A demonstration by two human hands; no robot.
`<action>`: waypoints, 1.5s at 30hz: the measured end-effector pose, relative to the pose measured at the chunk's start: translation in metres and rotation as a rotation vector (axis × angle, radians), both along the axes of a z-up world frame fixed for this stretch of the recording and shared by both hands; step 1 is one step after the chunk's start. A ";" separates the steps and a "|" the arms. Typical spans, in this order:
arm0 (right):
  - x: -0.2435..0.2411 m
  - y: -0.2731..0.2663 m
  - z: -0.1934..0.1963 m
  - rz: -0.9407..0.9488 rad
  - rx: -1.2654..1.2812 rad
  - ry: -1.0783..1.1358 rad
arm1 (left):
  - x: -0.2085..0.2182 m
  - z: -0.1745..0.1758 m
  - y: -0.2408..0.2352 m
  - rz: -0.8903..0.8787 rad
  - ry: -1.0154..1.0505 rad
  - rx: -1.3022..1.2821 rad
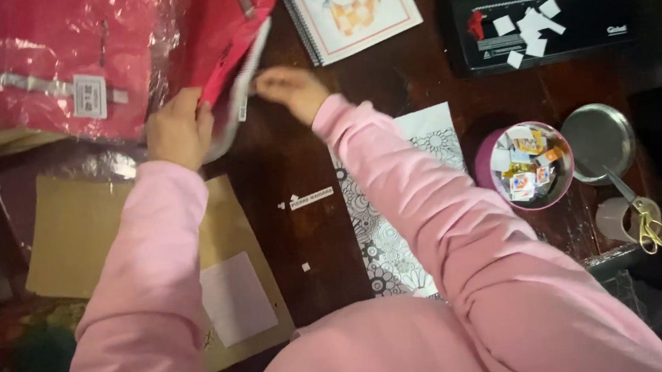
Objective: Arranging and sorting craft items, paper sheets, and placing items into colorful gift bags on a workshop table.
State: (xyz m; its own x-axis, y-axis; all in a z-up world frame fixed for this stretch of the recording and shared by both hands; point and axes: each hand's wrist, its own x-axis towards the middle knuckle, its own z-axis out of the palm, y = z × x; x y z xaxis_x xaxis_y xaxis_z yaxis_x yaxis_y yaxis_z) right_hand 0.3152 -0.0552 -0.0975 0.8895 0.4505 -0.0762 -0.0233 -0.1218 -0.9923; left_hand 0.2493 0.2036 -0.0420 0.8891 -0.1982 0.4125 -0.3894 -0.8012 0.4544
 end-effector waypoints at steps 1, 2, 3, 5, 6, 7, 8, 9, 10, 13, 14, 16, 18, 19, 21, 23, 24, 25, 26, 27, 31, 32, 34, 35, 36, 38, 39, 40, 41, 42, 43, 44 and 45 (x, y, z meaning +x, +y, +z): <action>-0.002 0.003 -0.011 0.150 0.307 -0.014 | 0.001 0.001 -0.001 0.006 0.017 0.008; -0.010 0.009 -0.028 0.145 0.308 -0.020 | 0.000 -0.001 -0.001 0.000 0.012 0.008; -0.018 0.016 -0.046 0.166 -0.073 -0.198 | 0.000 -0.002 -0.001 0.011 0.030 0.012; -0.031 0.029 -0.054 0.173 -0.458 -0.380 | -0.002 -0.001 -0.002 0.016 0.036 0.017; -0.037 0.035 -0.045 0.279 -0.718 -0.441 | -0.003 0.001 -0.002 0.011 0.036 0.012; -0.043 0.040 -0.037 0.383 -0.983 -0.494 | -0.003 0.001 -0.004 0.006 0.036 0.005; -0.042 0.037 -0.022 0.373 -0.988 -0.502 | 0.003 0.003 -0.006 0.001 0.024 0.004; -0.048 0.037 -0.007 0.454 -1.044 -0.477 | 0.002 0.005 -0.006 0.014 0.009 0.013; -0.054 0.037 0.007 0.534 -1.100 -0.451 | 0.001 0.005 -0.005 0.028 -0.007 0.022; -0.067 0.026 0.030 0.579 -1.124 -0.449 | -0.002 0.013 -0.003 0.085 -0.086 0.045; -0.075 0.019 0.035 0.586 -1.124 -0.451 | -0.004 0.024 -0.003 0.091 -0.084 0.044; -0.089 0.007 0.047 0.674 -1.180 -0.507 | -0.007 0.046 -0.002 0.125 -0.172 0.083; -0.103 -0.008 0.051 0.680 -1.186 -0.527 | -0.004 0.059 -0.002 0.148 -0.240 0.114; -0.114 -0.014 0.052 0.695 -1.180 -0.532 | -0.007 0.066 -0.001 0.168 -0.288 0.152; -0.137 -0.044 0.013 0.607 -1.111 -0.548 | -0.019 0.080 0.002 0.186 -0.301 0.146; -0.153 -0.065 -0.001 0.513 -1.045 -0.558 | -0.036 0.096 -0.002 0.199 -0.316 0.138; -0.156 -0.070 0.005 0.305 -0.865 -0.439 | -0.046 0.104 -0.006 0.187 -0.320 0.129; -0.154 -0.074 0.011 0.105 -0.683 -0.326 | -0.054 0.114 -0.008 0.180 -0.332 0.122; -0.143 -0.082 0.023 0.110 -0.682 -0.337 | -0.066 0.120 -0.019 0.189 -0.341 0.122; -0.137 -0.088 0.035 0.042 -0.208 0.036 | -0.082 0.126 -0.029 0.153 -0.226 0.205; -0.140 -0.100 0.150 -0.032 0.965 0.840 | -0.158 0.133 -0.066 -0.211 0.014 0.392; -0.142 -0.115 0.130 -0.027 0.963 0.832 | -0.177 0.119 -0.071 -0.208 0.005 0.392; -0.147 -0.144 0.090 -0.029 0.619 0.660 | -0.217 0.090 -0.082 -0.443 -0.396 0.409; -0.158 -0.159 0.049 -0.026 0.618 0.658 | -0.232 0.081 -0.087 -0.440 -0.398 0.409; -0.168 -0.173 0.009 -0.010 0.374 0.448 | -0.246 0.072 -0.092 -0.481 -0.279 0.375; -0.184 -0.190 -0.025 0.012 0.127 0.228 | -0.264 0.062 -0.102 -0.513 -0.167 0.339; -0.195 -0.191 -0.018 -0.080 0.078 0.301 | -0.271 0.062 -0.105 -0.514 -0.079 0.266; -0.206 -0.192 -0.011 -0.173 0.029 0.372 | -0.277 0.062 -0.109 -0.514 0.008 0.192; -0.211 -0.186 0.016 -0.168 0.028 0.369 | -0.278 0.066 -0.107 -0.509 0.005 0.192; -0.216 -0.181 0.043 -0.195 0.057 0.326 | -0.279 0.070 -0.106 -0.465 0.039 0.066; -0.222 -0.176 0.070 -0.225 0.087 0.282 | -0.279 0.074 -0.105 -0.423 0.070 -0.060; -0.225 -0.177 0.078 -0.223 0.087 0.278 | -0.282 0.072 -0.101 -0.421 0.066 -0.060; -0.229 -0.179 0.087 -0.157 -0.002 0.170 | -0.286 0.071 -0.099 -0.149 0.223 -0.285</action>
